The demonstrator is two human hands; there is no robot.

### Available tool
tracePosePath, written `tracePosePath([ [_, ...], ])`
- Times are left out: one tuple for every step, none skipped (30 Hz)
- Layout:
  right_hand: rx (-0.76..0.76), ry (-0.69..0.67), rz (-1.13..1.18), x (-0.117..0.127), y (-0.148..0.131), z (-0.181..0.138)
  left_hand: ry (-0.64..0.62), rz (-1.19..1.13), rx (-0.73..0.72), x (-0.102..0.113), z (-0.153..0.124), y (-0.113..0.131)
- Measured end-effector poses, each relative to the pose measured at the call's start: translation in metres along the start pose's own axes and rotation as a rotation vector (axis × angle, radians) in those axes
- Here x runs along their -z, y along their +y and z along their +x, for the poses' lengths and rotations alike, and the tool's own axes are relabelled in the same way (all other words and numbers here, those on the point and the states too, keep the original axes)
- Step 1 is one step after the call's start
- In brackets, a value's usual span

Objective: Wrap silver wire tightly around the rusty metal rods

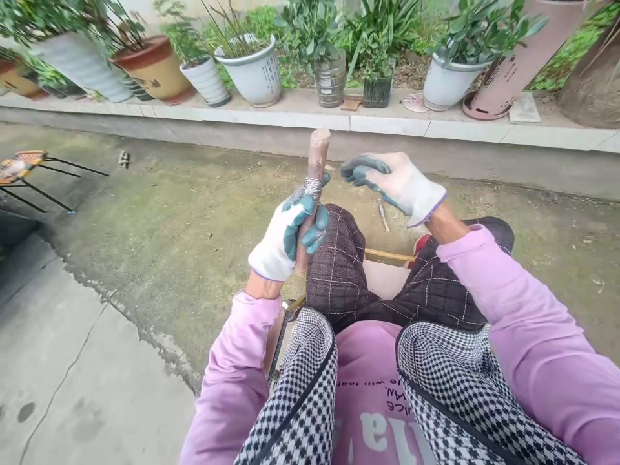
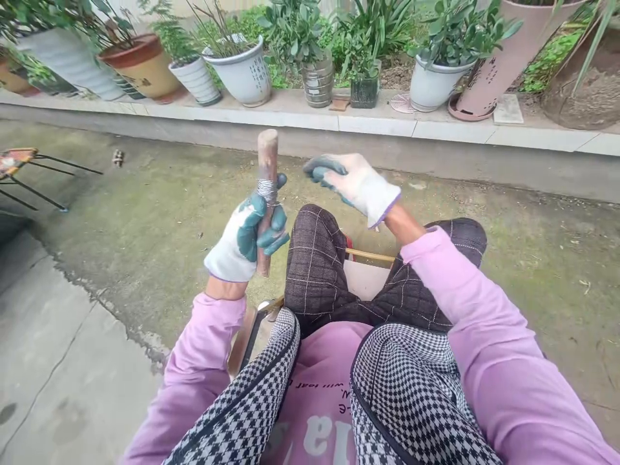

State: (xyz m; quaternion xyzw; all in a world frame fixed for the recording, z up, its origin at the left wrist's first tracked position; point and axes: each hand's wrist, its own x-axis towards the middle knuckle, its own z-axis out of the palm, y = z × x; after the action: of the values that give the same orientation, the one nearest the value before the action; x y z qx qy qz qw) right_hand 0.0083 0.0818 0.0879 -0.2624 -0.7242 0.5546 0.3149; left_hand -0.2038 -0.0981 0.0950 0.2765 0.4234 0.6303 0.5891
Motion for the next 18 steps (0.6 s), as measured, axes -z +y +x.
tracePosePath([
  [-0.006,-0.06,0.059,-0.01,-0.003,-0.006,0.006,-0.008,0.019,-0.006,-0.003,0.0],
  [-0.021,-0.12,0.12,-0.016,-0.004,-0.012,0.013,-0.014,0.03,-0.01,-0.006,0.0],
  [-0.043,-0.172,0.183,-0.02,-0.003,-0.019,0.025,-0.021,0.033,-0.013,-0.009,0.0],
  [-0.07,-0.211,0.241,-0.02,-0.001,-0.026,0.041,-0.03,0.03,-0.015,-0.011,0.001],
  [-0.098,-0.229,0.291,-0.017,0.002,-0.033,0.057,-0.042,0.019,-0.015,-0.013,0.002],
  [-0.126,-0.226,0.332,-0.013,0.005,-0.041,0.069,-0.057,0.006,-0.014,-0.014,0.003],
  [-0.153,-0.206,0.362,-0.008,0.008,-0.049,0.074,-0.07,-0.005,-0.013,-0.014,0.003],
  [-0.183,-0.18,0.38,-0.002,0.009,-0.058,0.071,-0.08,-0.008,-0.011,-0.014,0.004],
  [-0.213,-0.157,0.386,0.003,0.01,-0.066,0.061,-0.089,-0.003,-0.008,-0.013,0.003],
  [-0.237,-0.139,0.384,0.007,0.011,-0.074,0.05,-0.096,0.009,-0.007,-0.013,0.003],
  [-0.255,-0.129,0.378,0.01,0.01,-0.081,0.042,-0.104,0.02,-0.006,-0.012,0.002],
  [-0.265,-0.121,0.37,0.012,0.009,-0.088,0.038,-0.113,0.029,-0.006,-0.012,0.0],
  [-0.264,-0.105,0.361,0.013,0.009,-0.094,0.039,-0.124,0.036,-0.006,-0.012,-0.002],
  [-0.252,-0.079,0.351,0.013,0.008,-0.1,0.044,-0.134,0.042,-0.007,-0.012,-0.004],
  [-0.235,-0.05,0.342,0.012,0.007,-0.105,0.048,-0.142,0.048,-0.008,-0.013,-0.005],
  [-0.22,-0.027,0.334,0.011,0.006,-0.109,0.048,-0.148,0.05,-0.009,-0.014,-0.007],
  [-0.208,-0.01,0.327,0.009,0.005,-0.113,0.042,-0.151,0.049,-0.009,-0.015,-0.009],
  [-0.2,0.005,0.317,0.007,0.003,-0.116,0.03,-0.149,0.047,-0.008,-0.017,-0.01],
])
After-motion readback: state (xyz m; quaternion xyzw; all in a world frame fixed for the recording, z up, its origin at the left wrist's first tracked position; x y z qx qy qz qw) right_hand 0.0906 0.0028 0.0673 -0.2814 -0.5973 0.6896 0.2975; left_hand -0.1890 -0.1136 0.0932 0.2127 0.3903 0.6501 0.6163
